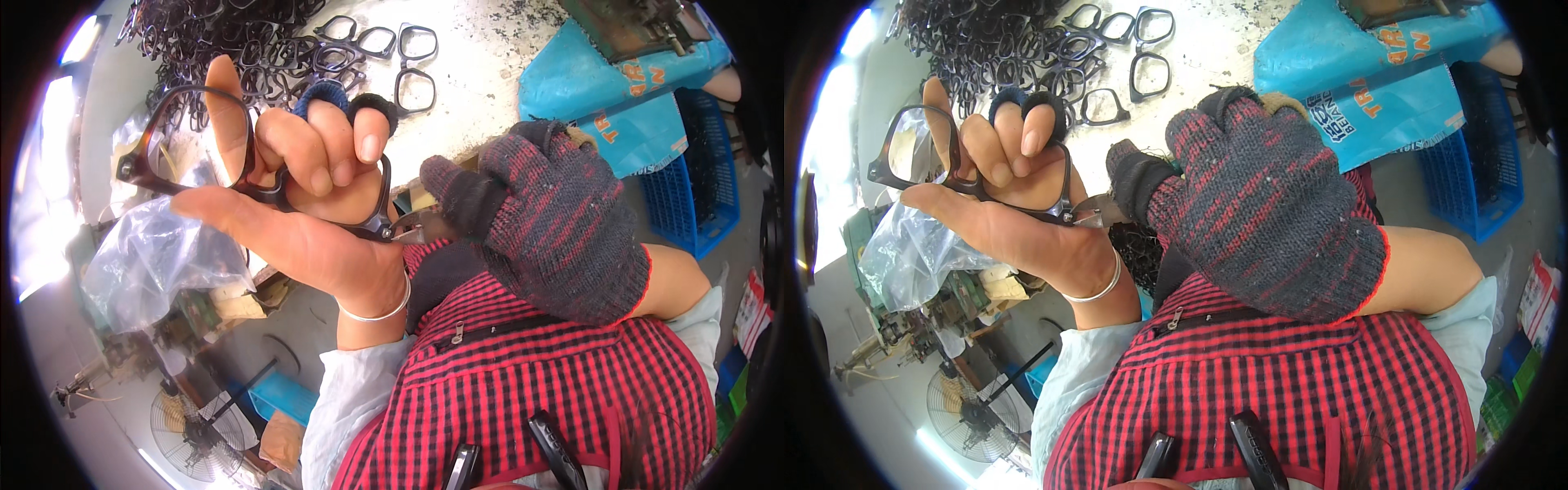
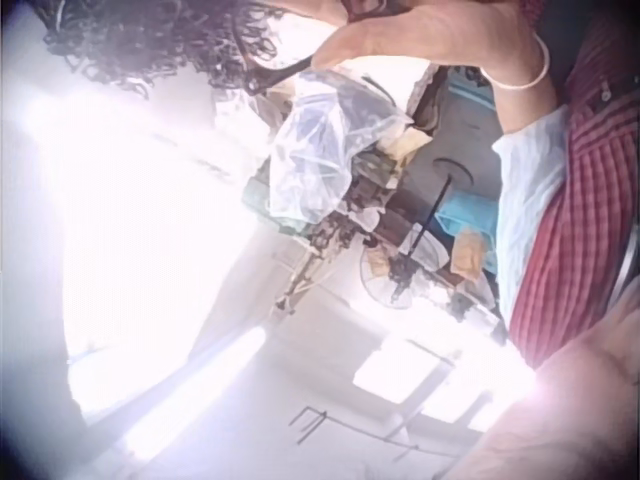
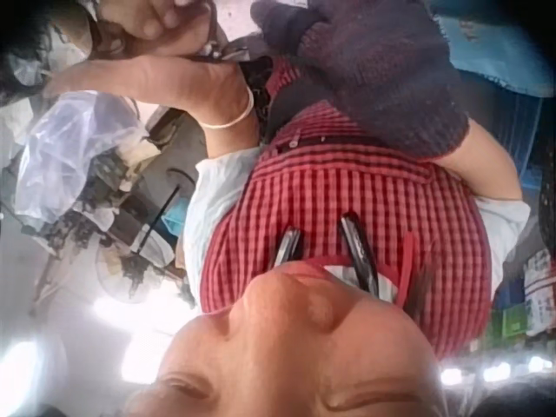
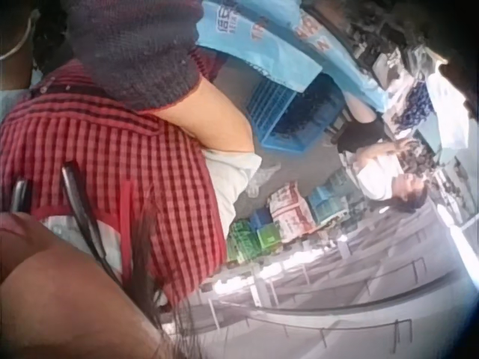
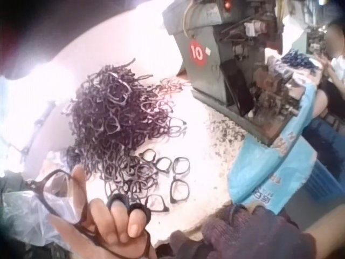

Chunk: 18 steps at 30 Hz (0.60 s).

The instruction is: The person assembles eyeglass frames by hand, inserting nose pads and tightening screws with a small tool. They handle multiple frames one at a time, placing finished units on the table.

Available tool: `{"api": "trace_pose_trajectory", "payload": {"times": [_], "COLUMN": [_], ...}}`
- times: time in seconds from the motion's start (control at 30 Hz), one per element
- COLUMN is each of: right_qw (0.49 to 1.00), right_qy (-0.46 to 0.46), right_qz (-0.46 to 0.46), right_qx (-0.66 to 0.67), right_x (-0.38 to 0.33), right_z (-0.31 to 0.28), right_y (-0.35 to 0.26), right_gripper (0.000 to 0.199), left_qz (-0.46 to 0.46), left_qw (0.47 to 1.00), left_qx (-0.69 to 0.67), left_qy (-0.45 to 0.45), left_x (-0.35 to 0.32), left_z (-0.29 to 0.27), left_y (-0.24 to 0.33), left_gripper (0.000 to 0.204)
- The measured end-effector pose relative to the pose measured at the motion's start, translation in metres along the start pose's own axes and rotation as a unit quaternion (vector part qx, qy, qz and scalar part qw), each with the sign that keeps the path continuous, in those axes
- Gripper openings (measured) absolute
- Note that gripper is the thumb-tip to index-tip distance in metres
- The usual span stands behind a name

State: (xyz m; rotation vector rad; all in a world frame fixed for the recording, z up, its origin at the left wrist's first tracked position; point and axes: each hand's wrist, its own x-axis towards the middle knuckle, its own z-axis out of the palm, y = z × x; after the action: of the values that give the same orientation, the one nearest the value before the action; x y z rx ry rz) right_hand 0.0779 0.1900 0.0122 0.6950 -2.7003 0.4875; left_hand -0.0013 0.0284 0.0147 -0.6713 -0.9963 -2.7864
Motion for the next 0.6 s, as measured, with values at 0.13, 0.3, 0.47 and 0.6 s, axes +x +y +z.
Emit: {"api": "trace_pose_trajectory", "payload": {"times": [0.13, 0.3, 0.47, 0.6], "right_qw": [1.000, 0.952, 0.975, 0.977], "right_qy": [-0.030, -0.232, -0.065, 0.016], "right_qz": [-0.004, 0.020, 0.043, 0.061], "right_qx": [0.002, 0.198, 0.208, 0.203], "right_x": [-0.001, 0.007, 0.004, 0.000], "right_z": [-0.002, 0.000, 0.004, 0.013], "right_y": [-0.002, 0.003, 0.001, -0.002], "right_gripper": [0.042, 0.042, 0.042, 0.042], "left_qz": [0.025, 0.093, 0.131, 0.155], "left_qw": [0.999, 0.995, 0.991, 0.984], "left_qx": [0.018, 0.044, 0.018, 0.065], "left_qy": [-0.013, -0.016, -0.020, -0.057], "left_x": [0.004, 0.002, 0.004, 0.000], "left_z": [0.002, -0.003, -0.006, -0.007], "left_y": [0.003, 0.004, 0.007, 0.006], "left_gripper": [0.076, 0.076, 0.077, 0.082]}}
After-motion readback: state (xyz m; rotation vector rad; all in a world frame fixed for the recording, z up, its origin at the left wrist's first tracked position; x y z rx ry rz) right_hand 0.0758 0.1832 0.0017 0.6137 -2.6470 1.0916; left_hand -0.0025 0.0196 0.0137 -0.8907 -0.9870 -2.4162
